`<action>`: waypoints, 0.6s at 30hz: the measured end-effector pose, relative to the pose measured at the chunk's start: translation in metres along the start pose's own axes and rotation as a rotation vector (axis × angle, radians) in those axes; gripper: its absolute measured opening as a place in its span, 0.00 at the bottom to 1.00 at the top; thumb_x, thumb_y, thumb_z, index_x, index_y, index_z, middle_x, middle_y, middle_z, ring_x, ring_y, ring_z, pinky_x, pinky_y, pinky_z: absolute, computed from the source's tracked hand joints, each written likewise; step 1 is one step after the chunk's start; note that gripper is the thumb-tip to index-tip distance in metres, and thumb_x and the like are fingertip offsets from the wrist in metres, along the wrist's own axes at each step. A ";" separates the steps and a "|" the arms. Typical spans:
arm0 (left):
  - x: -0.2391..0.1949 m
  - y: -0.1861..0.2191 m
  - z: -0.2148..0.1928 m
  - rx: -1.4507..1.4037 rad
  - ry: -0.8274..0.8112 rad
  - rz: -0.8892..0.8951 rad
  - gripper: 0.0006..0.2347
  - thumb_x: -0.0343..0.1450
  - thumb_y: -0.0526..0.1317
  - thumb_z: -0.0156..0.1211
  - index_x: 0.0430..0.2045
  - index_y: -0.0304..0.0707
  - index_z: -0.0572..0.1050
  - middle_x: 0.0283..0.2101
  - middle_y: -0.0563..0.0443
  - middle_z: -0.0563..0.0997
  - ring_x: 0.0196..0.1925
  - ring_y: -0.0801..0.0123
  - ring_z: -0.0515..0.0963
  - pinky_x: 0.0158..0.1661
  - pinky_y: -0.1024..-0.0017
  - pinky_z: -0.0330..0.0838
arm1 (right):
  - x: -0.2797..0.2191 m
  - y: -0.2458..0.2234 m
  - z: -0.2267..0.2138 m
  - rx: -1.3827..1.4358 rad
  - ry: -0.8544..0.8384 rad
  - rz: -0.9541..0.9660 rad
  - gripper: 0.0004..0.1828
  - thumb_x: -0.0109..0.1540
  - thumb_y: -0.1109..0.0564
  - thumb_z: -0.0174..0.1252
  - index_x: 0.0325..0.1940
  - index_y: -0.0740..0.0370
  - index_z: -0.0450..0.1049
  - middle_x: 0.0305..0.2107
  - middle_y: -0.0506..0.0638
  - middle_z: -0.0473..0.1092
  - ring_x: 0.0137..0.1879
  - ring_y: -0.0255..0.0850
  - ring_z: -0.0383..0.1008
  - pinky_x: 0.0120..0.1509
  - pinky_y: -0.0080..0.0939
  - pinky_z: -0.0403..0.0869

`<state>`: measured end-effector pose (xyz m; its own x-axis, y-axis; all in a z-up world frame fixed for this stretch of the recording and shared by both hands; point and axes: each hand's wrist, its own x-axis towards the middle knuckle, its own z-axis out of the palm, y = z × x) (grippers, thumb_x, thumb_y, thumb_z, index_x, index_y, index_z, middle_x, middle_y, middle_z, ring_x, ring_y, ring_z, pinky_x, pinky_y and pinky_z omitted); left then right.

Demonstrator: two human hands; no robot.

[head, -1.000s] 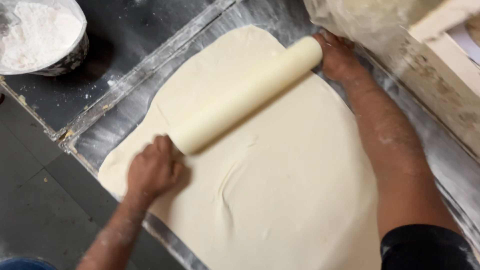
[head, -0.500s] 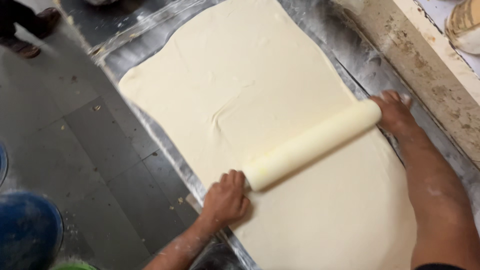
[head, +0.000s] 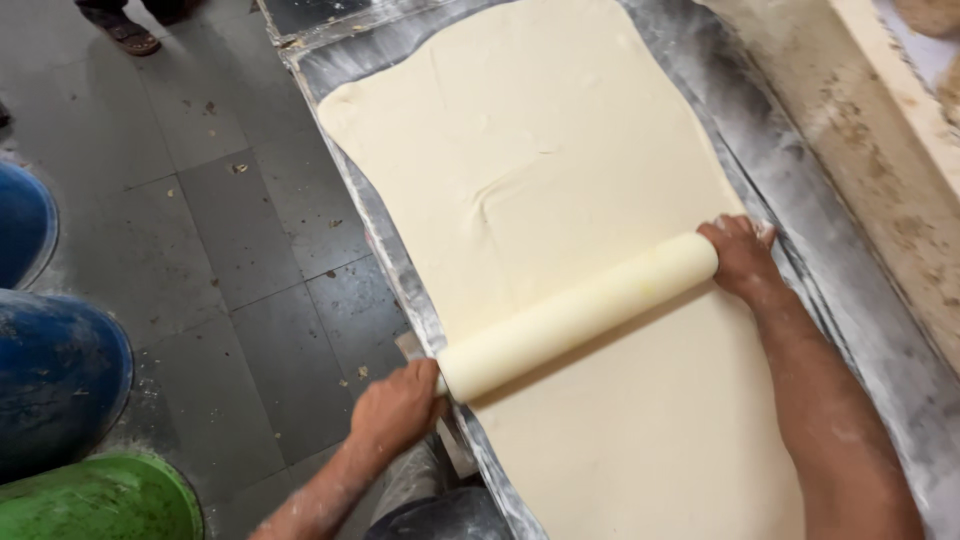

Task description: The person uses a rolling pin to flatten a large sheet of dough on a floured metal table. They repeatedly roll the dough back and forth, occasionally lifting and repositioning it to ensure even thickness. The person also sprinkles flour onto the surface and the dough to prevent sticking.

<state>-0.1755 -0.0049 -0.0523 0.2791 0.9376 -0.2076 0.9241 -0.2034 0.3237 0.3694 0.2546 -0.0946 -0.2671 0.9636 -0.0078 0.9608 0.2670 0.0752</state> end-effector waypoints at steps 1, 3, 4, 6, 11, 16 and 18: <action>0.012 -0.018 -0.011 0.033 0.054 -0.002 0.15 0.70 0.48 0.60 0.39 0.36 0.68 0.36 0.45 0.79 0.34 0.57 0.83 0.29 0.60 0.79 | 0.025 -0.009 0.002 0.032 0.037 0.002 0.16 0.60 0.62 0.59 0.49 0.44 0.75 0.49 0.47 0.70 0.68 0.51 0.63 0.72 0.78 0.51; 0.045 -0.046 -0.031 0.085 0.157 -0.007 0.15 0.69 0.49 0.59 0.38 0.36 0.69 0.34 0.45 0.79 0.32 0.57 0.83 0.26 0.61 0.79 | 0.075 -0.021 0.001 0.084 0.101 0.006 0.21 0.55 0.63 0.60 0.50 0.45 0.75 0.49 0.49 0.69 0.66 0.55 0.61 0.68 0.83 0.50; 0.065 -0.063 -0.045 0.102 0.111 -0.049 0.16 0.71 0.51 0.57 0.38 0.36 0.69 0.34 0.45 0.79 0.31 0.59 0.83 0.26 0.62 0.79 | 0.103 -0.029 0.001 0.081 0.119 0.006 0.18 0.56 0.63 0.61 0.48 0.45 0.75 0.49 0.49 0.69 0.66 0.55 0.61 0.69 0.83 0.50; 0.106 -0.097 -0.073 0.125 0.062 -0.103 0.16 0.72 0.52 0.55 0.39 0.36 0.69 0.33 0.46 0.79 0.29 0.62 0.82 0.25 0.63 0.79 | 0.162 -0.044 -0.001 0.074 0.156 0.002 0.14 0.59 0.62 0.62 0.45 0.46 0.76 0.50 0.50 0.69 0.66 0.55 0.61 0.71 0.83 0.49; 0.185 -0.177 -0.128 0.181 0.093 -0.115 0.16 0.72 0.52 0.55 0.38 0.38 0.70 0.33 0.48 0.80 0.28 0.63 0.82 0.26 0.62 0.79 | 0.294 -0.073 -0.006 0.097 0.175 -0.056 0.14 0.56 0.59 0.65 0.45 0.48 0.75 0.51 0.52 0.68 0.65 0.58 0.61 0.68 0.80 0.52; 0.245 -0.251 -0.168 0.242 0.114 -0.141 0.14 0.72 0.51 0.54 0.39 0.39 0.70 0.32 0.48 0.81 0.27 0.64 0.82 0.25 0.63 0.79 | 0.407 -0.100 -0.015 0.111 0.262 -0.141 0.17 0.57 0.57 0.66 0.49 0.50 0.74 0.51 0.55 0.67 0.67 0.60 0.59 0.66 0.78 0.54; 0.268 -0.280 -0.186 0.257 0.188 -0.118 0.16 0.70 0.52 0.55 0.40 0.40 0.70 0.33 0.49 0.81 0.27 0.63 0.82 0.25 0.62 0.78 | 0.445 -0.115 -0.020 0.111 0.328 -0.174 0.18 0.58 0.55 0.68 0.51 0.50 0.74 0.54 0.57 0.67 0.67 0.61 0.58 0.64 0.81 0.51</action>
<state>-0.4078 0.3555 -0.0269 0.1352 0.9897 -0.0479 0.9894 -0.1322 0.0596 0.1385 0.6521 -0.0865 -0.4191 0.8533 0.3102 0.8964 0.4432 -0.0078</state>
